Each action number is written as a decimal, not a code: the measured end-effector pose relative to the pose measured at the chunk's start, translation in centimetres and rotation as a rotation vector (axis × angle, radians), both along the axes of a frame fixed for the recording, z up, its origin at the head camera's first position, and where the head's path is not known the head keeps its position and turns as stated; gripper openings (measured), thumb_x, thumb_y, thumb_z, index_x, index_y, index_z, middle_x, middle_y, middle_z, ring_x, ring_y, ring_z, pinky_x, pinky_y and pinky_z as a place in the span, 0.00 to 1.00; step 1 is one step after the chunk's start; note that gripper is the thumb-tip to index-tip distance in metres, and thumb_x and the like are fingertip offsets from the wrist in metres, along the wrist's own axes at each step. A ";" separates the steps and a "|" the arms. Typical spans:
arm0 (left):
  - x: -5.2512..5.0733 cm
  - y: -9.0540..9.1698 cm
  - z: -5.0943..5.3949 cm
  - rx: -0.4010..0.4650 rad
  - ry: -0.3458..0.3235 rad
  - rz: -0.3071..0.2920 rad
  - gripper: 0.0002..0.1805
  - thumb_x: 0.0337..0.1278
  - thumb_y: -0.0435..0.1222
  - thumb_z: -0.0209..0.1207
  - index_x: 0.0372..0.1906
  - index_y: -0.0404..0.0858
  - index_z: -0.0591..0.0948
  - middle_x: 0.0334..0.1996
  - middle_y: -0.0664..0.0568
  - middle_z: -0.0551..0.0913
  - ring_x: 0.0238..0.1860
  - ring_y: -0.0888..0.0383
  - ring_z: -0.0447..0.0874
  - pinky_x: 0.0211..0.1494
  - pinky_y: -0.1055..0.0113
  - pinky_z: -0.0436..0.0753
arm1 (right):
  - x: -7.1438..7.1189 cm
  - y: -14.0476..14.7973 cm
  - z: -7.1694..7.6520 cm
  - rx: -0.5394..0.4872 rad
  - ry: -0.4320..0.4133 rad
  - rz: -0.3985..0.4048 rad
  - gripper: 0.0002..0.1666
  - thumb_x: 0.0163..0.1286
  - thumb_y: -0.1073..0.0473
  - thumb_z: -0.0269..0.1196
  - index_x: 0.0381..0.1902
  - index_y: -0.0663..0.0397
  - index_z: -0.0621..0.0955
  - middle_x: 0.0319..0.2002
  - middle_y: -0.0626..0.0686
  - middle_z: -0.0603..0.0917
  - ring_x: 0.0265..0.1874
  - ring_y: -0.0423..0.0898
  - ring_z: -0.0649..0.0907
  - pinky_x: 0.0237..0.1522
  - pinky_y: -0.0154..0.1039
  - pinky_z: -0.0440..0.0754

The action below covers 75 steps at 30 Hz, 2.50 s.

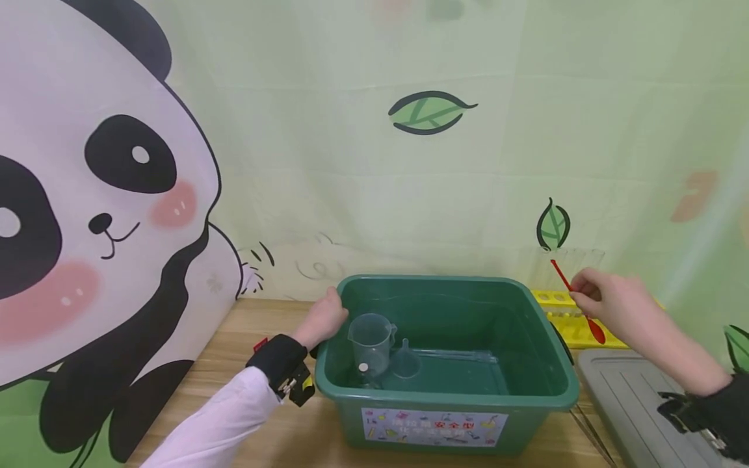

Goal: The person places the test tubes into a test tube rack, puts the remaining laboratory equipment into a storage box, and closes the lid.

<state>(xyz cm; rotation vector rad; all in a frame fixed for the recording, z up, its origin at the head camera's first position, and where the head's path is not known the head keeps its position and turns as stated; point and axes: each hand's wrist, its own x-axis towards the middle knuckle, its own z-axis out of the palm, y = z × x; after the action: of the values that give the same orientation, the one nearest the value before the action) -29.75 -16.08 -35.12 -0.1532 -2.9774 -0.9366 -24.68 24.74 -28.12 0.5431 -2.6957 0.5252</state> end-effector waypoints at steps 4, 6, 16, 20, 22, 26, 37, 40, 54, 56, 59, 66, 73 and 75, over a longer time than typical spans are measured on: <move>0.4 0.1 0.3 -0.011 0.015 -0.013 0.22 0.57 0.27 0.45 0.53 0.17 0.57 0.35 0.34 0.73 0.33 0.47 0.76 0.33 0.57 0.77 | 0.0 -1.8 1.2 0.017 0.026 0.039 0.06 0.55 0.71 0.63 0.30 0.65 0.75 0.22 0.50 0.77 0.19 0.45 0.74 0.20 0.36 0.74; 0.3 0.0 0.1 -0.019 0.024 -0.019 0.22 0.56 0.27 0.45 0.53 0.17 0.57 0.34 0.35 0.73 0.32 0.48 0.75 0.33 0.58 0.77 | -0.1 -2.7 1.5 0.020 0.039 0.061 0.06 0.55 0.71 0.63 0.30 0.64 0.75 0.22 0.50 0.78 0.19 0.45 0.74 0.20 0.36 0.74; 0.3 0.1 0.2 -0.011 -0.006 -0.006 0.24 0.58 0.28 0.44 0.56 0.18 0.56 0.39 0.32 0.72 0.35 0.48 0.75 0.35 0.57 0.77 | -1.3 -6.9 2.0 -0.007 0.032 0.163 0.05 0.55 0.71 0.63 0.30 0.64 0.77 0.24 0.51 0.78 0.21 0.45 0.76 0.24 0.39 0.77; 0.3 0.1 0.2 -0.003 -0.013 -0.006 0.24 0.58 0.28 0.44 0.57 0.18 0.56 0.39 0.33 0.72 0.34 0.48 0.75 0.35 0.57 0.77 | -2.1 -8.0 1.5 0.011 0.035 0.205 0.04 0.55 0.72 0.63 0.28 0.63 0.77 0.23 0.50 0.79 0.21 0.45 0.76 0.25 0.40 0.77; 0.3 0.1 0.2 0.001 -0.011 -0.008 0.24 0.57 0.28 0.44 0.57 0.18 0.56 0.39 0.33 0.72 0.34 0.48 0.75 0.35 0.58 0.77 | -2.5 -8.5 1.2 0.018 0.019 0.218 0.04 0.55 0.72 0.63 0.27 0.62 0.77 0.23 0.50 0.78 0.20 0.44 0.75 0.24 0.39 0.76; 0.3 0.0 0.1 0.007 -0.009 -0.011 0.24 0.57 0.27 0.43 0.57 0.18 0.55 0.41 0.31 0.72 0.35 0.47 0.76 0.34 0.57 0.78 | -3.5 -9.4 0.5 0.034 -0.035 0.245 0.04 0.56 0.72 0.62 0.25 0.60 0.77 0.21 0.49 0.78 0.18 0.42 0.75 0.23 0.38 0.75; 0.2 0.0 0.2 0.003 0.000 -0.014 0.24 0.57 0.27 0.44 0.56 0.18 0.56 0.40 0.32 0.72 0.35 0.48 0.74 0.36 0.56 0.77 | -5.4 -12.1 -1.0 0.163 -0.146 0.336 0.05 0.55 0.70 0.64 0.23 0.60 0.78 0.19 0.48 0.76 0.14 0.39 0.75 0.22 0.34 0.74; 0.2 -0.1 0.1 0.006 -0.006 -0.012 0.24 0.57 0.27 0.44 0.56 0.18 0.56 0.40 0.32 0.72 0.35 0.48 0.74 0.37 0.56 0.77 | -5.5 -12.5 -1.3 0.189 -0.166 0.354 0.07 0.54 0.70 0.65 0.21 0.58 0.78 0.17 0.47 0.76 0.14 0.38 0.74 0.21 0.34 0.74; 0.3 0.0 0.1 0.001 0.003 -0.012 0.22 0.57 0.27 0.45 0.55 0.19 0.58 0.39 0.33 0.72 0.35 0.48 0.74 0.37 0.57 0.77 | -7.0 -14.4 -3.1 0.230 -0.228 0.400 0.14 0.53 0.76 0.61 0.16 0.55 0.76 0.16 0.47 0.75 0.12 0.38 0.74 0.18 0.33 0.73; 0.2 0.0 0.0 -0.007 0.003 -0.012 0.22 0.58 0.27 0.45 0.55 0.19 0.58 0.38 0.33 0.72 0.35 0.48 0.74 0.37 0.56 0.77 | -7.3 -14.7 -3.5 0.250 -0.243 0.410 0.16 0.52 0.77 0.59 0.14 0.54 0.75 0.14 0.45 0.74 0.12 0.38 0.74 0.18 0.32 0.71; 0.2 0.0 -0.1 -0.014 0.004 -0.011 0.22 0.58 0.28 0.45 0.54 0.19 0.58 0.36 0.35 0.72 0.34 0.48 0.74 0.36 0.57 0.77 | -7.9 -15.1 -4.1 0.276 -0.264 0.414 0.17 0.50 0.79 0.58 0.11 0.55 0.74 0.11 0.44 0.73 0.11 0.38 0.73 0.16 0.31 0.66; 0.3 -0.1 -0.2 0.004 0.000 -0.003 0.23 0.58 0.28 0.44 0.56 0.19 0.56 0.38 0.34 0.72 0.34 0.48 0.74 0.36 0.56 0.77 | -9.2 -15.8 -5.8 0.388 -0.332 0.385 0.16 0.50 0.77 0.63 0.13 0.55 0.77 0.11 0.46 0.72 0.10 0.37 0.70 0.15 0.30 0.67; 0.3 0.0 0.0 0.000 -0.002 -0.008 0.24 0.58 0.28 0.44 0.56 0.18 0.56 0.40 0.32 0.72 0.35 0.47 0.75 0.37 0.56 0.77 | -9.9 -16.1 -8.1 0.477 -0.390 0.377 0.08 0.51 0.73 0.65 0.18 0.58 0.81 0.14 0.48 0.76 0.11 0.41 0.75 0.18 0.34 0.75; 0.3 0.0 0.0 0.006 -0.007 -0.004 0.24 0.58 0.28 0.44 0.57 0.18 0.56 0.41 0.32 0.72 0.36 0.47 0.75 0.36 0.56 0.78 | -9.7 -16.1 -8.4 0.466 -0.410 0.379 0.09 0.52 0.74 0.65 0.18 0.58 0.81 0.14 0.48 0.76 0.11 0.41 0.76 0.19 0.35 0.75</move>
<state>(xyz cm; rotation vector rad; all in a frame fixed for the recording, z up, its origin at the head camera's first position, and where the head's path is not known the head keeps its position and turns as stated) -29.49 -16.11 -35.16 -0.1567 -2.9816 -0.9489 -34.41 8.61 -36.52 1.2051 -3.1356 0.0889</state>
